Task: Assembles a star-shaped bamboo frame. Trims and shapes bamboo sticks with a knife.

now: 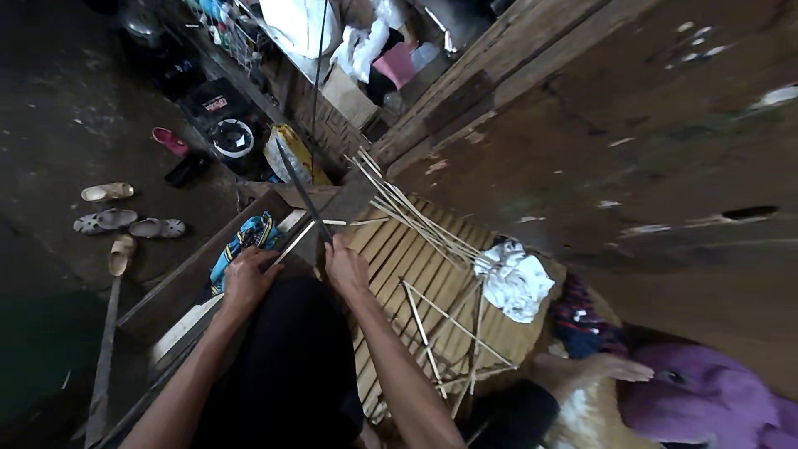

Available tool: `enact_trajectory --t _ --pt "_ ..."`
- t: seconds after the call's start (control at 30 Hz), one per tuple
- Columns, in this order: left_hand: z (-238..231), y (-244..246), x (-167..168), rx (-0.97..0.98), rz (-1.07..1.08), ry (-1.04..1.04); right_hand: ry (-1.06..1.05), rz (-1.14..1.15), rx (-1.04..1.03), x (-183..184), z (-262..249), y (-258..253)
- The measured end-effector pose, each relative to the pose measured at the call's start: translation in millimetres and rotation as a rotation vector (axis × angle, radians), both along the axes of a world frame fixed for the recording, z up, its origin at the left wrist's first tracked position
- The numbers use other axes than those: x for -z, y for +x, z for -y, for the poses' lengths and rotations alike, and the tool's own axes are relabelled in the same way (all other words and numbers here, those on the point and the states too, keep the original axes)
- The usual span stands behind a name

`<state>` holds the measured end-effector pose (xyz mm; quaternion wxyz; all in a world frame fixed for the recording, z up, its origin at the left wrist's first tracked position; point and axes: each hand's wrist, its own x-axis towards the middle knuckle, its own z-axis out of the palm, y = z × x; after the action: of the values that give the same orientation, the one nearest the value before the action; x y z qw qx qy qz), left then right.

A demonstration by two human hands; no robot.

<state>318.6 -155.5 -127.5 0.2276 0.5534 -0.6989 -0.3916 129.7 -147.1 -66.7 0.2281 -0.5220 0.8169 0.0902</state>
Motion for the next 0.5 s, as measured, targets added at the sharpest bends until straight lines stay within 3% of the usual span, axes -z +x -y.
enact_trajectory --t 0.23,0.33,0.5 --pt "-1.6 6.5 -12.3 -0.031 -0.08 -0.054 -0.064 -0.018 -0.013 -8.0 -2.1 5.4" --pt "-3.4 4.3 -13.2 0.004 -0.012 0.021 0.042 0.004 0.039 -3.3 -3.8 8.2" --pt "-2.3 3.9 -6.0 0.048 0.004 -0.05 0.062 0.047 0.09 0.0 -6.9 7.4"
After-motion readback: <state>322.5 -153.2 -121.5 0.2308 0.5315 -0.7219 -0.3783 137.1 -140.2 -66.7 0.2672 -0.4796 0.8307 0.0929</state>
